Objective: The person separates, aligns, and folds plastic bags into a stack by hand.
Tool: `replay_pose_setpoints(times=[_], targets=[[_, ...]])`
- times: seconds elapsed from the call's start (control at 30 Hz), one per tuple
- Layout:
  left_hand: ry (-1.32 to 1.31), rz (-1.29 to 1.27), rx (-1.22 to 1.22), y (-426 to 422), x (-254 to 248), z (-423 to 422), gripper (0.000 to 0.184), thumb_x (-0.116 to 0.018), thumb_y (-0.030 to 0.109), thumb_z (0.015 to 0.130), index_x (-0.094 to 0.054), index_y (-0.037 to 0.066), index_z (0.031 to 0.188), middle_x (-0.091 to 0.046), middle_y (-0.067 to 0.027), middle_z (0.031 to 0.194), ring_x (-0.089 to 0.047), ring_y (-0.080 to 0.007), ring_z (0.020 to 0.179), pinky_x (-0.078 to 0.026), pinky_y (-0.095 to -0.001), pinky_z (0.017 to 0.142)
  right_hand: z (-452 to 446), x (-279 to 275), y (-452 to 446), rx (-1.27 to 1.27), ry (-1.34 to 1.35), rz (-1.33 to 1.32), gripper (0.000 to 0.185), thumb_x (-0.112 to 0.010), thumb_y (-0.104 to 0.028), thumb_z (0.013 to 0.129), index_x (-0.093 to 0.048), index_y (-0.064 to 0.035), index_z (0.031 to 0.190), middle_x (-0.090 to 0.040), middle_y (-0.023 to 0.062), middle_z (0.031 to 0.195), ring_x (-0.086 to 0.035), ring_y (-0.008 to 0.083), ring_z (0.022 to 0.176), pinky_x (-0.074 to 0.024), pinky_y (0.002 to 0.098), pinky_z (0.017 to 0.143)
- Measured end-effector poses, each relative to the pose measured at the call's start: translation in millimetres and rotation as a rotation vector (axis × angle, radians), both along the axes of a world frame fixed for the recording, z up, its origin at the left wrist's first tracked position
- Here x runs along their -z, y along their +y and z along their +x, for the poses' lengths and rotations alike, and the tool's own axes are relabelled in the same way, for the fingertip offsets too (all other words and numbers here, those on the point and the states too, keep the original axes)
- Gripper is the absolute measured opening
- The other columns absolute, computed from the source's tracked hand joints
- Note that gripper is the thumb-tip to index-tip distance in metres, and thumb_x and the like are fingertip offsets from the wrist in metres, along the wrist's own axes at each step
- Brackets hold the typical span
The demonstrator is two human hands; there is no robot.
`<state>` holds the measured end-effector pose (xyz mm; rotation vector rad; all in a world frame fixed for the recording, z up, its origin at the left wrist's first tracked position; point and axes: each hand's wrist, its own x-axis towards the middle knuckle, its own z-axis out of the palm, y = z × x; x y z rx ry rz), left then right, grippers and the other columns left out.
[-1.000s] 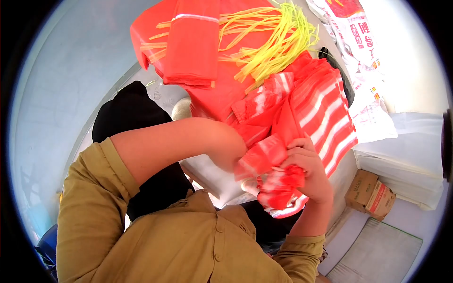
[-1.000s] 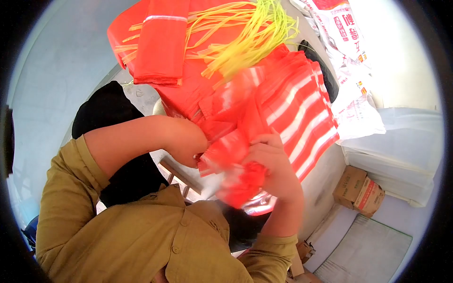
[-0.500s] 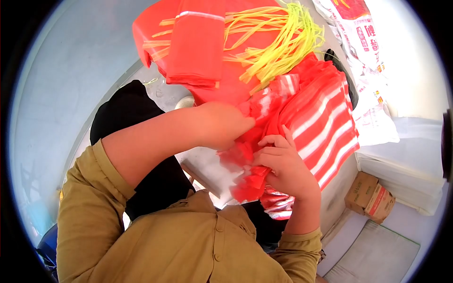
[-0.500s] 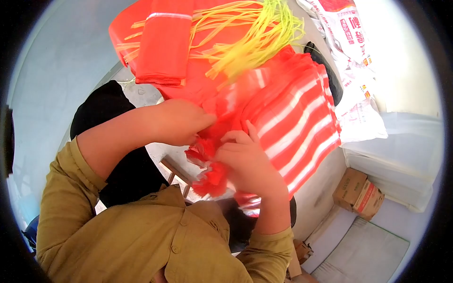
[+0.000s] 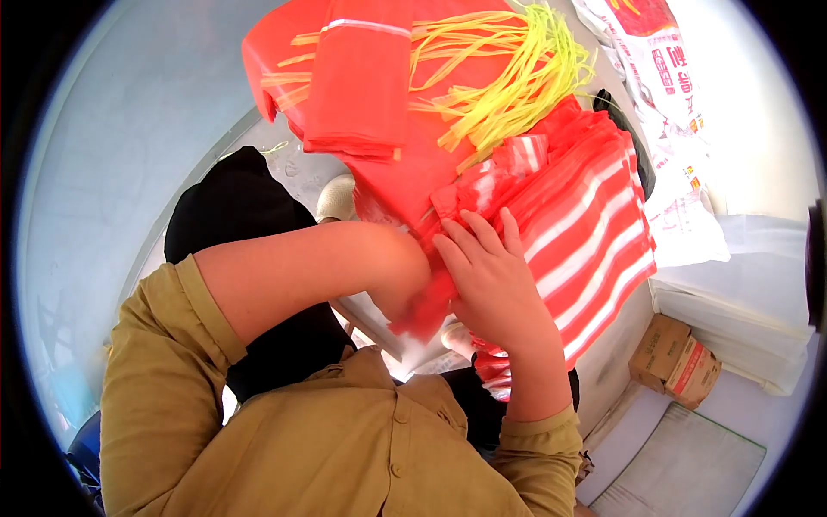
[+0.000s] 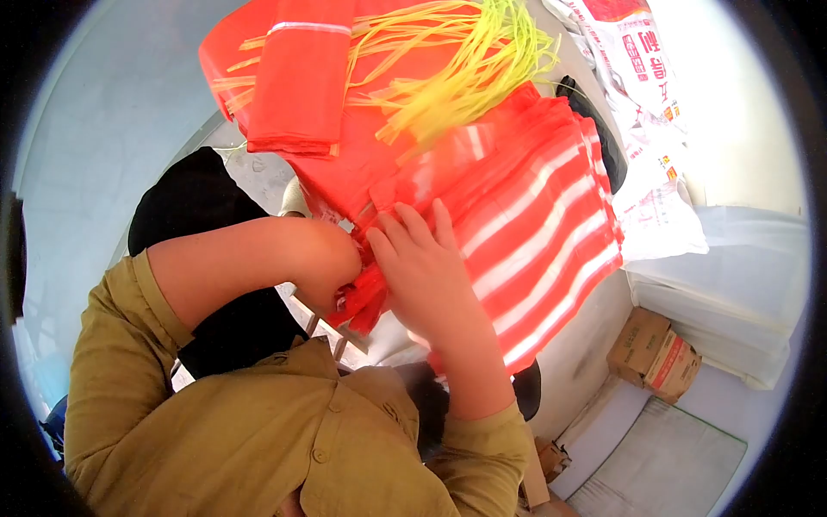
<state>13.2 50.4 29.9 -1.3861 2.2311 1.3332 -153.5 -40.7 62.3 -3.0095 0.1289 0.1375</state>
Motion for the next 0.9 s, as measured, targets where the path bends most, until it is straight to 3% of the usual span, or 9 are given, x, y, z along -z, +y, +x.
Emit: replay_pose_setpoints(times=[0.07,0.27,0.37,0.43,0.5,0.6,0.7,0.9], targets=[[-0.088,-0.005,-0.007,-1,7,0,0.031,-0.079,0.037,0.078,-0.082,0.011,0.095,-0.077,-0.0127,0.088,-0.073,-0.0364,0.086,-0.058,-0.0477,0.078,6,3,2,-0.006,0.032,-0.019,0.056,-0.071,-0.001,0.071,-0.066,-0.0035,0.127,-0.066,0.0082,0.126,-0.053,0.0305,0.133,-0.0306,0.0625,0.122],[-0.115,-0.050,-0.031,-5,9,14,0.029,-0.082,0.034,0.078,-0.083,0.010,0.095,-0.077,-0.0116,0.089,-0.074,-0.0350,0.088,-0.059,-0.0475,0.079,11,2,2,-0.059,0.178,-0.127,0.027,-0.064,-0.005,0.082,-0.068,-0.0053,0.109,-0.064,0.0069,0.103,-0.058,0.0286,0.118,-0.0327,0.0603,0.123],[-0.133,-0.081,-0.113,-4,1,24,0.025,-0.078,0.029,0.084,-0.082,0.008,0.097,-0.077,-0.0128,0.091,-0.074,-0.0358,0.090,-0.059,-0.0482,0.079,6,-9,0,-0.081,0.177,-0.140,0.016,-0.064,-0.008,0.083,-0.068,-0.0081,0.098,-0.062,0.0045,0.095,-0.058,0.0271,0.117,-0.0336,0.0587,0.123],[-0.133,-0.108,-0.195,-5,-3,31,0.023,-0.074,0.024,0.088,-0.080,0.006,0.100,-0.076,-0.0142,0.092,-0.074,-0.0365,0.091,-0.058,-0.0489,0.078,-4,-15,-4,-0.069,0.138,-0.127,0.018,-0.073,-0.013,0.076,-0.065,-0.0090,0.092,-0.062,0.0046,0.092,-0.059,0.0266,0.111,-0.0349,0.0575,0.123],[-0.101,-0.132,-0.266,-7,-2,38,0.021,-0.069,0.019,0.091,-0.077,0.004,0.104,-0.075,-0.0160,0.092,-0.073,-0.0374,0.091,-0.058,-0.0497,0.077,-19,-20,-10,-0.059,0.064,-0.124,0.021,-0.075,-0.014,0.073,-0.065,-0.0100,0.091,-0.064,0.0038,0.092,-0.060,0.0258,0.109,-0.0373,0.0565,0.121],[-0.060,-0.165,-0.337,-12,-20,43,0.023,-0.065,0.018,0.094,-0.071,0.002,0.109,-0.073,-0.0179,0.097,-0.073,-0.0381,0.093,-0.057,-0.0507,0.078,-48,-27,-20,-0.015,-0.061,-0.142,0.019,-0.069,-0.009,0.076,-0.070,-0.0112,0.096,-0.072,-0.0002,0.101,-0.064,0.0232,0.111,-0.0427,0.0545,0.116],[0.140,-0.513,-0.538,-17,10,38,0.015,-0.072,0.013,0.086,-0.073,0.002,0.096,-0.073,-0.0163,0.093,-0.073,-0.0376,0.092,-0.058,-0.0490,0.074,-72,-49,-30,0.090,-0.047,-0.131,0.018,-0.069,-0.010,0.076,-0.071,-0.0106,0.094,-0.073,-0.0007,0.102,-0.064,0.0233,0.112,-0.0410,0.0542,0.118],[0.182,-0.837,-0.514,-44,29,24,0.022,-0.073,0.016,0.088,-0.073,0.004,0.107,-0.068,-0.0132,0.124,-0.061,-0.0322,0.122,-0.056,-0.0434,0.094,-120,-68,-61,0.340,-0.156,-0.007,0.014,-0.074,-0.009,0.074,-0.074,-0.0093,0.088,-0.078,-0.0005,0.102,-0.062,0.0279,0.115,-0.0364,0.0516,0.120]])
